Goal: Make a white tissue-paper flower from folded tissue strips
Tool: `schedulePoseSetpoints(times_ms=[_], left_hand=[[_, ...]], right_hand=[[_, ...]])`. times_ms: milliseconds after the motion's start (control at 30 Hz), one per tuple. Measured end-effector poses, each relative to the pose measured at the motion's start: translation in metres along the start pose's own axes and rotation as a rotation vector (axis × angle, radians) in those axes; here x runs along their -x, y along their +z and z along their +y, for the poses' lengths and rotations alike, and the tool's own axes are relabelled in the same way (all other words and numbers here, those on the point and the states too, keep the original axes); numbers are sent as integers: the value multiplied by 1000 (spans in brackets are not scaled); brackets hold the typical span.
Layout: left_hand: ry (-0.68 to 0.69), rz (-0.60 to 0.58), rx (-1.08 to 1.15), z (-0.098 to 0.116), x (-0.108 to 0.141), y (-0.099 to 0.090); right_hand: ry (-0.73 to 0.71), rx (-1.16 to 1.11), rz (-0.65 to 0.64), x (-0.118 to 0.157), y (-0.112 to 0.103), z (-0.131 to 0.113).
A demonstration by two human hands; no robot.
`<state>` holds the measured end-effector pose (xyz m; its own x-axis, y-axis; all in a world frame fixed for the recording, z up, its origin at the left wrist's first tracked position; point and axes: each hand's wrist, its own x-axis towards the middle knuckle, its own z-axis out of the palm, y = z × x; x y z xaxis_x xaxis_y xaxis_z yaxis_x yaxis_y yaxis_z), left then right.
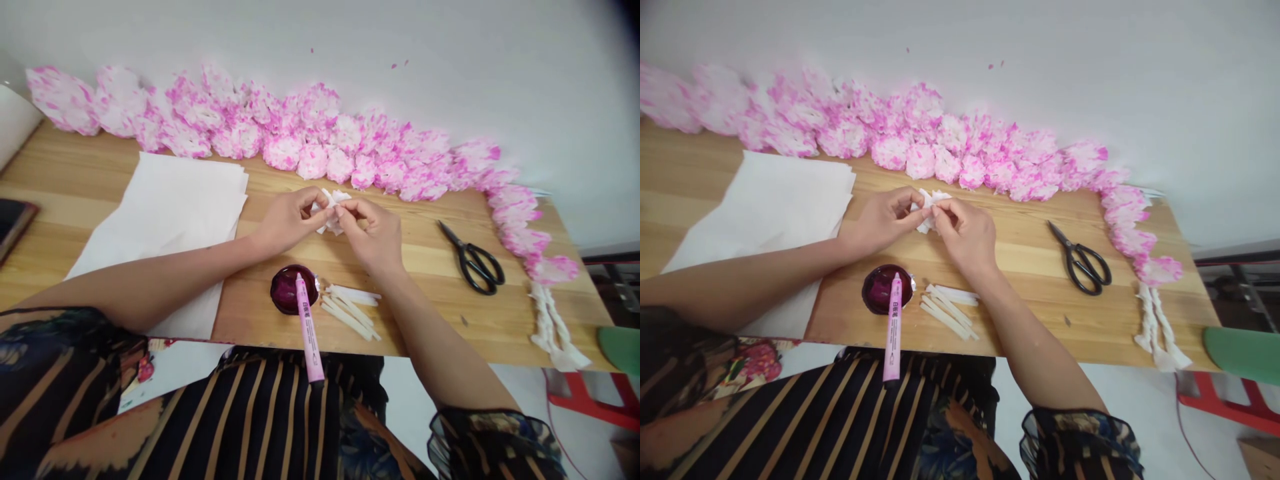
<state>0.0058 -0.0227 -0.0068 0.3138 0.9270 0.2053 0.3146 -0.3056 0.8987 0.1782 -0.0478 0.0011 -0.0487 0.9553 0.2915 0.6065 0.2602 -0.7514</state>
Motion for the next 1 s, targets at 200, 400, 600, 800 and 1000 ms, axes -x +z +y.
schedulePoseSetpoints(times_ms=[200, 400, 600, 800, 1000], left_hand=[[-45, -5, 151, -6, -2, 2], [14, -30, 74, -4, 0, 0], [111, -51, -63, -2, 3, -1], [-22, -6, 119, -11, -1, 1], [-56, 22, 149, -13, -3, 1]], right_hand=[[158, -209, 13, -5, 1, 6], [156, -176, -22, -6, 0, 5], [131, -145, 42, -6, 0, 3], [156, -308, -25, -11, -7, 9], [42, -2, -92, -6, -16, -2]])
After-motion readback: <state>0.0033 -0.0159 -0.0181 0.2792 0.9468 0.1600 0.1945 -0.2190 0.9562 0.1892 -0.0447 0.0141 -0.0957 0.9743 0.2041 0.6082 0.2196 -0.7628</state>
